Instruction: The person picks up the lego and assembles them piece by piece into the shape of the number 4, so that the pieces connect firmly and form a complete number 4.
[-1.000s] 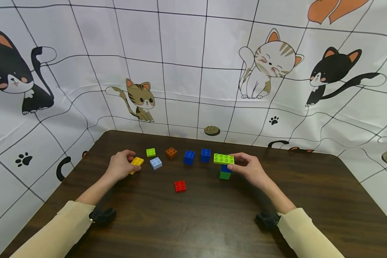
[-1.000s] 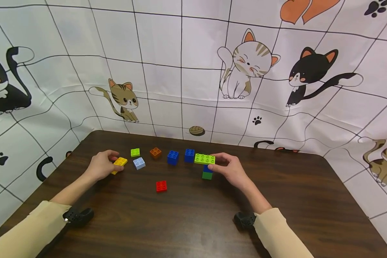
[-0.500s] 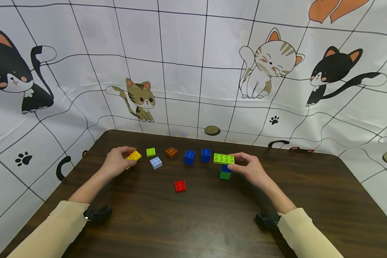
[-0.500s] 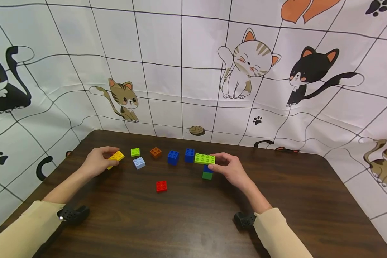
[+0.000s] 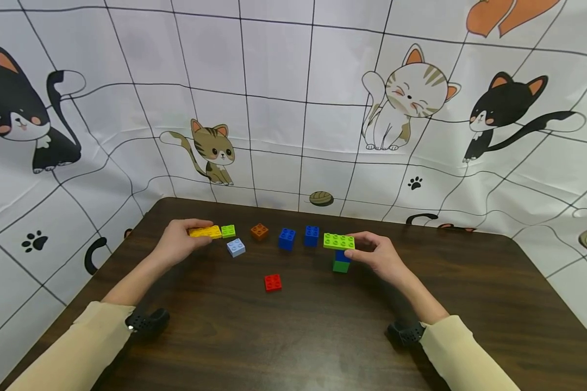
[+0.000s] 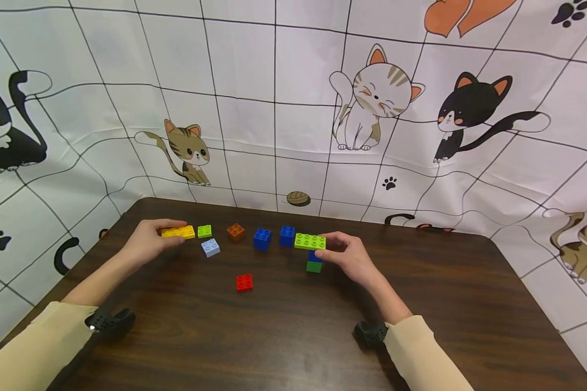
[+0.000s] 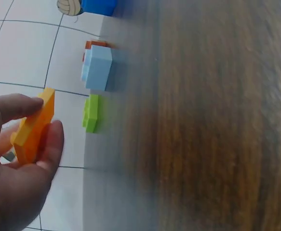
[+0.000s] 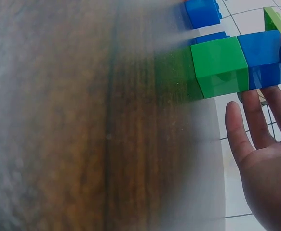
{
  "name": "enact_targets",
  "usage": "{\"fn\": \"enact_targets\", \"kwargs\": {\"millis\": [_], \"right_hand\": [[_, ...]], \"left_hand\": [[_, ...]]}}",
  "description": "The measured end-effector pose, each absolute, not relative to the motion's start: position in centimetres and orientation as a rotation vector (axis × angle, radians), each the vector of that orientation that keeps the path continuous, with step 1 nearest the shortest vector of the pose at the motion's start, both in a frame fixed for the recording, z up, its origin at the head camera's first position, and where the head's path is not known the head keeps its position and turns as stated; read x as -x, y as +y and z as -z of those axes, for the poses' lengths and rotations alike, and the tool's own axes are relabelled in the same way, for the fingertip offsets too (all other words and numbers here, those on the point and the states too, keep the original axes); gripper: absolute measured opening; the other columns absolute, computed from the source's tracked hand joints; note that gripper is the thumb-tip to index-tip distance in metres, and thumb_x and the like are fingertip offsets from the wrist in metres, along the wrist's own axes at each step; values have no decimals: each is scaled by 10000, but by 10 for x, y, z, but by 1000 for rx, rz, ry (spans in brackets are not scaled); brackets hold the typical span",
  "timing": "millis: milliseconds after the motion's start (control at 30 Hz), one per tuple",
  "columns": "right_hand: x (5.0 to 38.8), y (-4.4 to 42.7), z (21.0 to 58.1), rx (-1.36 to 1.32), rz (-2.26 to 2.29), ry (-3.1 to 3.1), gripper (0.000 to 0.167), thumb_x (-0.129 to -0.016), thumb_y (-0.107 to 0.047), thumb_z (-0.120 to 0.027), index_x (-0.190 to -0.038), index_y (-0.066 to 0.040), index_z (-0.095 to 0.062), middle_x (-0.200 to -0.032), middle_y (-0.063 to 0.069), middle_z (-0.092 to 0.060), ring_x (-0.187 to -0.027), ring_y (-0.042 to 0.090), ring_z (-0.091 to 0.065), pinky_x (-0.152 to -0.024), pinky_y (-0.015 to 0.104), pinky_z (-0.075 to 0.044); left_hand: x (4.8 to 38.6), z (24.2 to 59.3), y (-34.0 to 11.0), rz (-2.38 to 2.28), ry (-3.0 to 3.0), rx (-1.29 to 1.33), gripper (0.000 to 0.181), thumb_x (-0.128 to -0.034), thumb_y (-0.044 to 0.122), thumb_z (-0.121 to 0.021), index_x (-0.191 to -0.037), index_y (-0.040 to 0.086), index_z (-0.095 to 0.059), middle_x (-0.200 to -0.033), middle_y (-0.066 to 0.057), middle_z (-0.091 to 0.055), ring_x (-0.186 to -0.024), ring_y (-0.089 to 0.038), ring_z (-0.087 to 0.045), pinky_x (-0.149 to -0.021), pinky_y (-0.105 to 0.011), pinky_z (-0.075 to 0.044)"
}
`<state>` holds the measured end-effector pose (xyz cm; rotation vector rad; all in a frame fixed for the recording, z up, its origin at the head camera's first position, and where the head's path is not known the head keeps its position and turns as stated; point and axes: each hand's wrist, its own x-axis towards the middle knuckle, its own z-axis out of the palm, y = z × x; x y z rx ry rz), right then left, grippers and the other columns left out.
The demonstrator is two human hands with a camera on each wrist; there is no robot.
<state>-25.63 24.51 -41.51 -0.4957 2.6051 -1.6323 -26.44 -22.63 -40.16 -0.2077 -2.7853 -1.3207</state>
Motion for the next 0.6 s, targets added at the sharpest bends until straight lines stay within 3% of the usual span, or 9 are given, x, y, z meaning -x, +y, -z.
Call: {"fn": "enact_targets", "kwargs": {"millis": [267, 600], "right_hand": [[256, 245, 414, 484, 1627, 2605, 400, -932, -196, -778, -1276, -20, -676, -1201, 151, -691, -1028, 299, -599, -819, 275, -554], [256, 244, 413, 481, 1626, 2592, 403, -935, -194, -774, -1284, -20, -671, -1209, 155, -686, -1036, 304, -595, -821, 281, -557]], "left_hand": [[263, 392, -215, 1399, -2759, 309, 409, -978, 100, -694, -1362, -24, -633, -1359, -257, -599, -1085, -339, -586, -921, -324, -545], [265, 383, -183, 1499, -2751, 412, 394, -950, 98, -727, -1325, -12, -669, -1355, -230, -606, -1030, -304, -590, -823, -240, -538]]}}
